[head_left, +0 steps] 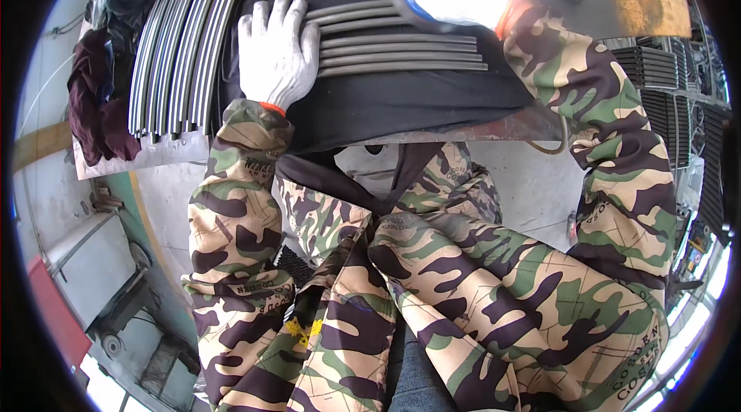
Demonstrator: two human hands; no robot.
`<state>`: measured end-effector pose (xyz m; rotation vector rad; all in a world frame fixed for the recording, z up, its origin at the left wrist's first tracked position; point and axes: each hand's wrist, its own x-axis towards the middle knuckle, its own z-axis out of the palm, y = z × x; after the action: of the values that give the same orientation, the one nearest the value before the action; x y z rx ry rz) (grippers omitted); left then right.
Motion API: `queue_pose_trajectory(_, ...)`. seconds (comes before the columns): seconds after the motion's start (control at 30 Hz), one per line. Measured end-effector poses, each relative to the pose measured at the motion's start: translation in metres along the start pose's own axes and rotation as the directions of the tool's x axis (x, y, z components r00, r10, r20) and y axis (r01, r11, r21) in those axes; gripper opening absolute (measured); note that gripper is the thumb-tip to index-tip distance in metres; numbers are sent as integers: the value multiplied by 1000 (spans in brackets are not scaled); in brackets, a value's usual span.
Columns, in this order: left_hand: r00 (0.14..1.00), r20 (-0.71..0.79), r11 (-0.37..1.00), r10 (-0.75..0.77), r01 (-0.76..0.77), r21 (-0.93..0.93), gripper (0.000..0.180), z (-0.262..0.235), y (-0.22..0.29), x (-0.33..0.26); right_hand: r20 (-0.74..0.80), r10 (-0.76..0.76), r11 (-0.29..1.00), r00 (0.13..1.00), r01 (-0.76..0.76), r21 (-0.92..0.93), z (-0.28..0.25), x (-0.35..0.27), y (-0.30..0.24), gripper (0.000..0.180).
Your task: The recorder is sanding several cylindrical metal tubes using a handheld pneumatic orbital sander on a workbench.
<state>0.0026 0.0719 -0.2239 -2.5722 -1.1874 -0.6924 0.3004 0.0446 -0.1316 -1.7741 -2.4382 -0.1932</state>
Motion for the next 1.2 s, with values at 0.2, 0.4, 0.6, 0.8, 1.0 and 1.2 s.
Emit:
queue_pose_trajectory(0.2,997,-54,999,52,-53,-5,36,6,-9,4,32,-32,998,999,30,52,-4,9,-21,27)
queue_pose_trajectory(0.4,999,-12,999,48,-48,9,35,0,-6,2,153,38,999,987,-43,31,-9,22,-18,31)
queue_pose_trajectory(0.6,997,-18,988,78,-80,-131,29,5,-2,0,114,176,975,978,-189,113,-16,9,-4,34)
queue_pose_trajectory(0.8,999,-3,994,40,-40,-105,36,-5,-10,-5,20,98,990,995,-100,101,-23,-8,14,31)
queue_pose_trajectory(1.0,994,105,999,-40,41,-4,52,0,-3,3,16,-36,998,999,37,-47,12,-41,11,26)
queue_pose_trajectory(1.2,995,69,996,-70,65,65,51,6,-10,11,-31,-56,997,998,54,-62,16,-35,-3,24)
